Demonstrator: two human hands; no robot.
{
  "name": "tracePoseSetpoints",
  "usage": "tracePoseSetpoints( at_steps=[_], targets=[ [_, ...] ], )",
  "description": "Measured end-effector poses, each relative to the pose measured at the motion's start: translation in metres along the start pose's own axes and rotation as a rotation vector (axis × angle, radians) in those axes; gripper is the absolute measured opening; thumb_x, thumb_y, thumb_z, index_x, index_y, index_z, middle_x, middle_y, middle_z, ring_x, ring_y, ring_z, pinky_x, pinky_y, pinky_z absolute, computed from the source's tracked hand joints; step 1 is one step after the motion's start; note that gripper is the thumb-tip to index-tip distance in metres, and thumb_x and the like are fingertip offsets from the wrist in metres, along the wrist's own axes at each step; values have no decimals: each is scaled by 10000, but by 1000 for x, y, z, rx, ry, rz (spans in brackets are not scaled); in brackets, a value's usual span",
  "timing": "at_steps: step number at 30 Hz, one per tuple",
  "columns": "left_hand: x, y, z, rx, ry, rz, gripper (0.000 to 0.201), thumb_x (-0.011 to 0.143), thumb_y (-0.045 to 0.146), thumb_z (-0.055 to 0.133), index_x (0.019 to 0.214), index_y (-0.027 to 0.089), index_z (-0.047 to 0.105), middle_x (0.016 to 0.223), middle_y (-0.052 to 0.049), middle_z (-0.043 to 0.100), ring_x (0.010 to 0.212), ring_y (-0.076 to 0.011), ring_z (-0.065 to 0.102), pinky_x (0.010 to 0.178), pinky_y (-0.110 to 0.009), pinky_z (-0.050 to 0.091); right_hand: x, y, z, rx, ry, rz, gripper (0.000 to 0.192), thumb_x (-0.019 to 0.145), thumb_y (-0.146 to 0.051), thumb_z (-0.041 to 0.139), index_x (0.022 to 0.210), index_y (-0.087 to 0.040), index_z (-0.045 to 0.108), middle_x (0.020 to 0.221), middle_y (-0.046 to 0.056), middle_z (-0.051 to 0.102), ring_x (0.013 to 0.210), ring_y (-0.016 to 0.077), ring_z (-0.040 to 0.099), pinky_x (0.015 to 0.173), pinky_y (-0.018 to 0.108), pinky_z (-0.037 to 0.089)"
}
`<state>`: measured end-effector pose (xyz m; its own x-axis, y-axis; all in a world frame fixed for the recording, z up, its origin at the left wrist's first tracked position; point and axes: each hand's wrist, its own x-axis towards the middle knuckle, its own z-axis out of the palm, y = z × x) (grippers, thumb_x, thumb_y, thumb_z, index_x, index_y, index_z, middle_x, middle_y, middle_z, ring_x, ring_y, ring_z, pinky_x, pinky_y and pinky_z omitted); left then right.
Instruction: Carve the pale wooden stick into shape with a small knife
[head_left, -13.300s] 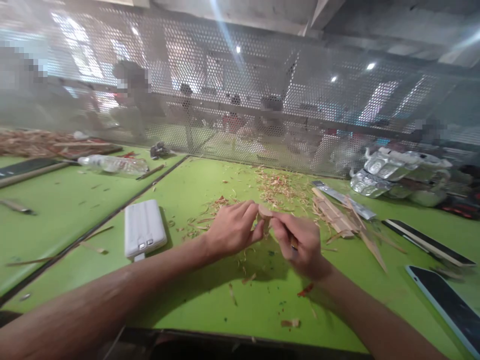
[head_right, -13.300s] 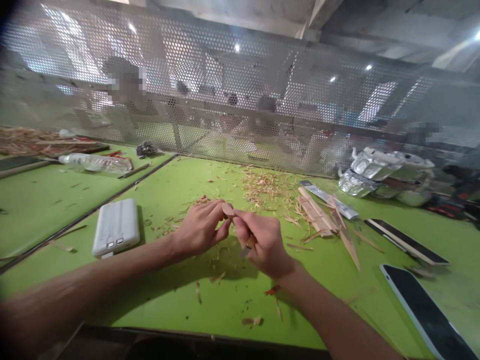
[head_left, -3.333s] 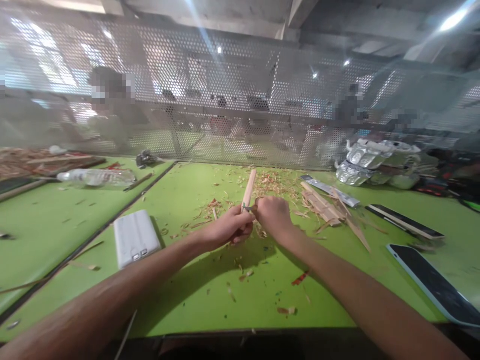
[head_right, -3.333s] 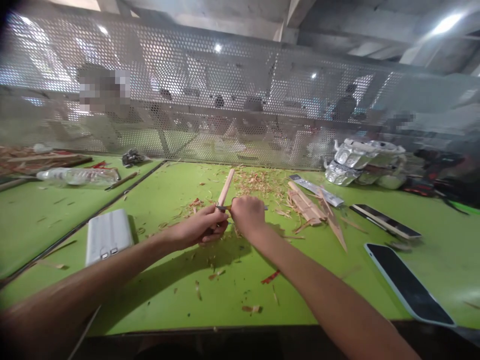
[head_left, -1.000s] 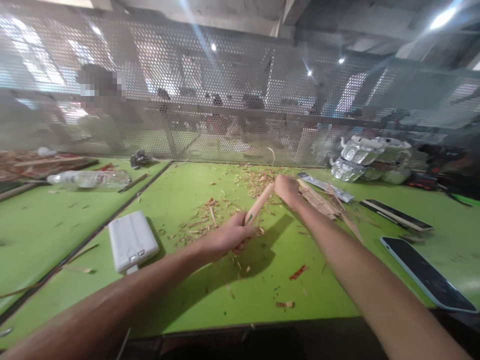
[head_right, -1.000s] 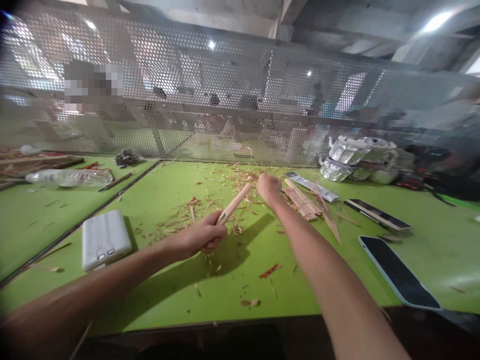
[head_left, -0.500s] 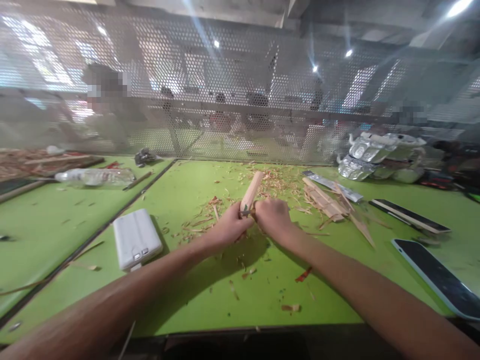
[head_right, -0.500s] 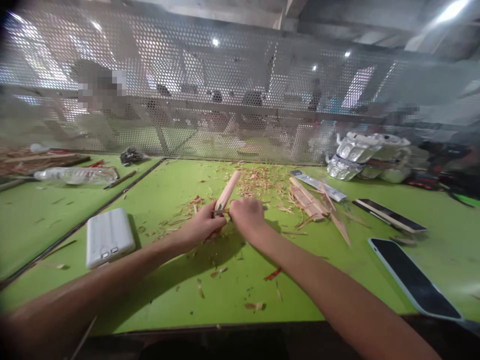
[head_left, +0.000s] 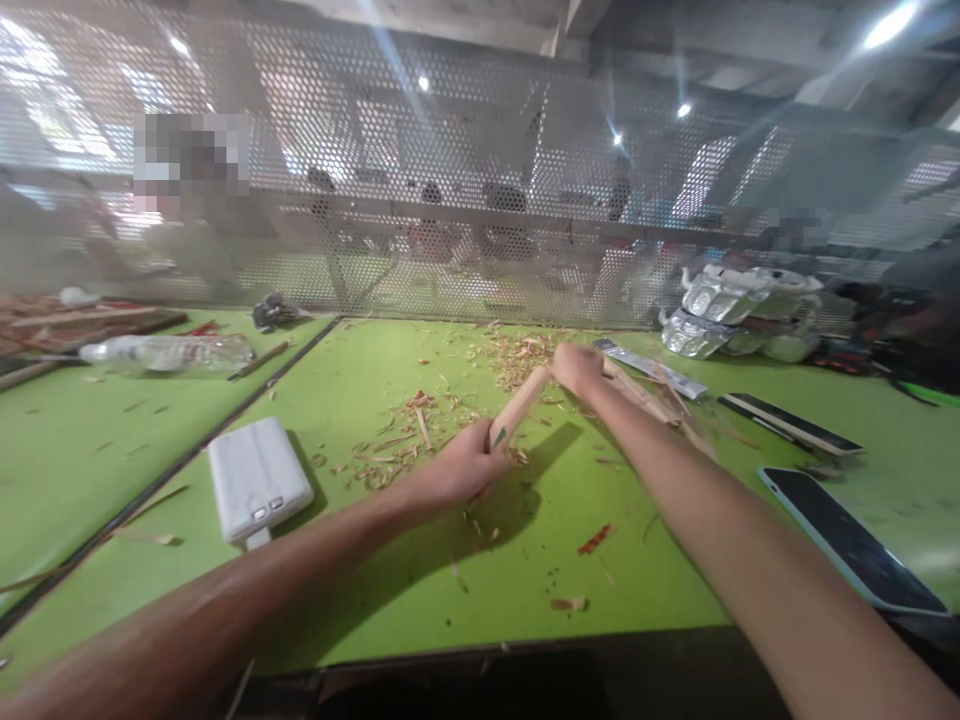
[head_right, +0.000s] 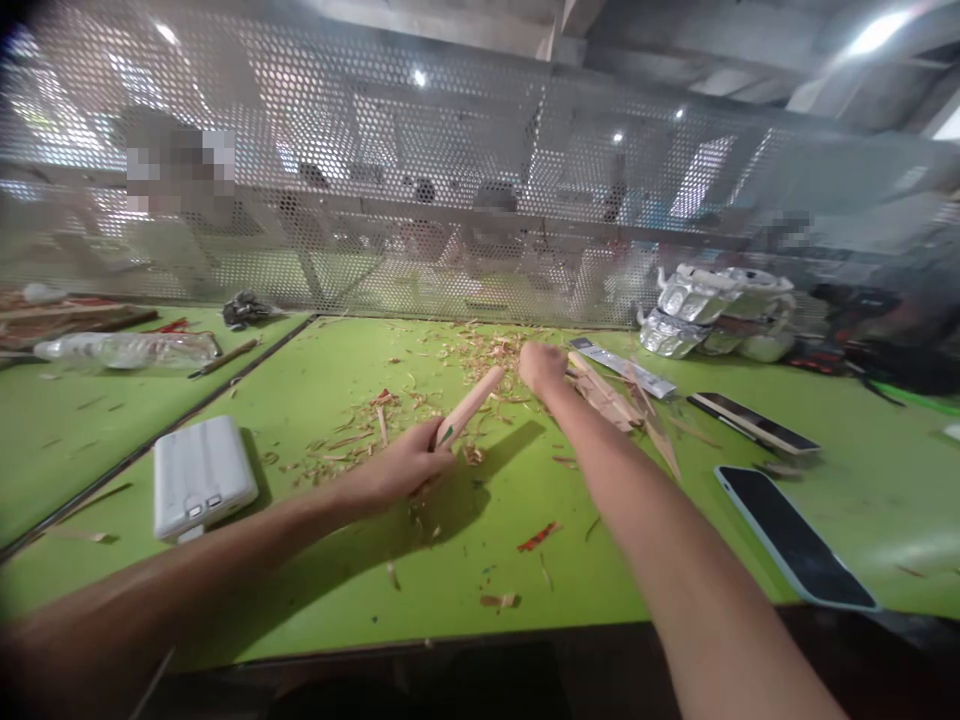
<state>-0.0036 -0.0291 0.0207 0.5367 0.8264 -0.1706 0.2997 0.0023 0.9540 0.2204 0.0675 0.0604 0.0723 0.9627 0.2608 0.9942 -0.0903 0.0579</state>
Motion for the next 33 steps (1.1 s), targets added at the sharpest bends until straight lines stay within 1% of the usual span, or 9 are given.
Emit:
tracePoseSetpoints(
  at_steps=[5, 9, 13, 18, 22, 25, 27, 30, 33],
  targets=[
    [2, 5, -6, -41, 81, -51, 178, 856, 175, 598, 991, 178, 482, 667, 68, 490, 481, -75, 440, 408, -190, 371, -25, -9, -9, -34, -51, 75, 312, 940, -243, 524, 900, -85, 790, 799, 178, 740, 760, 247, 700, 626, 294, 457],
    [8, 0, -5, -76, 148, -17, 190, 845, 152, 600, 980, 189, 472, 611, 88, 475, 444, -75, 435, 387, -187, 348, -70, -43, -10, 41, -131, -106, 366, 973, -255, 451, 895, -156, 795, 767, 103, 747, 689, 202, 690, 606, 271, 473],
    [13, -5, -1, -50, 191, 63, 208, 818, 148, 605, 962, 205, 467, 568, 101, 462, 421, -85, 442, 381, -197, 354, -93, -68, -5, -12, -152, -196, 270, 910, -232, 543, 914, -160, 803, 831, 137, 768, 785, 258, 720, 646, 295, 493],
    [3, -4, 5, 42, 231, 24, 202, 796, 136, 602, 914, 212, 458, 631, 77, 479, 458, -86, 457, 404, -208, 365, -69, -64, -4, -9, -95, -150, 325, 951, -146, 469, 973, -126, 792, 858, 131, 756, 795, 223, 693, 684, 285, 488],
    [-14, 6, 17, 78, 82, 50, 177, 794, 126, 612, 843, 210, 465, 676, 44, 500, 496, -82, 470, 413, -209, 360, -30, -20, -4, 3, -114, 65, 332, 951, -104, 452, 1017, -26, 768, 908, 174, 747, 787, 193, 674, 661, 268, 436],
    [-14, 10, 15, -51, 66, 49, 183, 818, 150, 604, 928, 209, 470, 655, 56, 500, 461, -83, 454, 397, -218, 368, -14, 21, -1, 26, -147, 193, 349, 965, -207, 477, 1006, -23, 770, 909, 178, 745, 761, 167, 678, 641, 245, 409],
    [-6, 7, 7, -162, 124, 21, 207, 833, 157, 593, 973, 206, 448, 615, 72, 488, 439, -86, 443, 383, -216, 369, -12, 33, 0, 42, -122, 229, 358, 967, -242, 480, 987, -36, 773, 902, 187, 743, 773, 189, 686, 634, 255, 408],
    [8, -2, -6, -160, 233, 41, 221, 840, 161, 606, 966, 204, 429, 578, 91, 469, 425, -77, 440, 379, -200, 358, -24, 18, -3, 68, -65, 182, 358, 978, -245, 462, 963, -68, 772, 890, 183, 743, 780, 209, 687, 629, 267, 422],
    [15, -8, -9, -152, 267, 95, 280, 850, 238, 672, 1002, 198, 439, 624, 87, 503, 446, -70, 481, 400, -194, 395, -49, -24, -11, 188, -124, -37, 339, 985, -200, 443, 904, -125, 764, 788, 99, 734, 637, 154, 647, 579, 242, 449]
  ],
)
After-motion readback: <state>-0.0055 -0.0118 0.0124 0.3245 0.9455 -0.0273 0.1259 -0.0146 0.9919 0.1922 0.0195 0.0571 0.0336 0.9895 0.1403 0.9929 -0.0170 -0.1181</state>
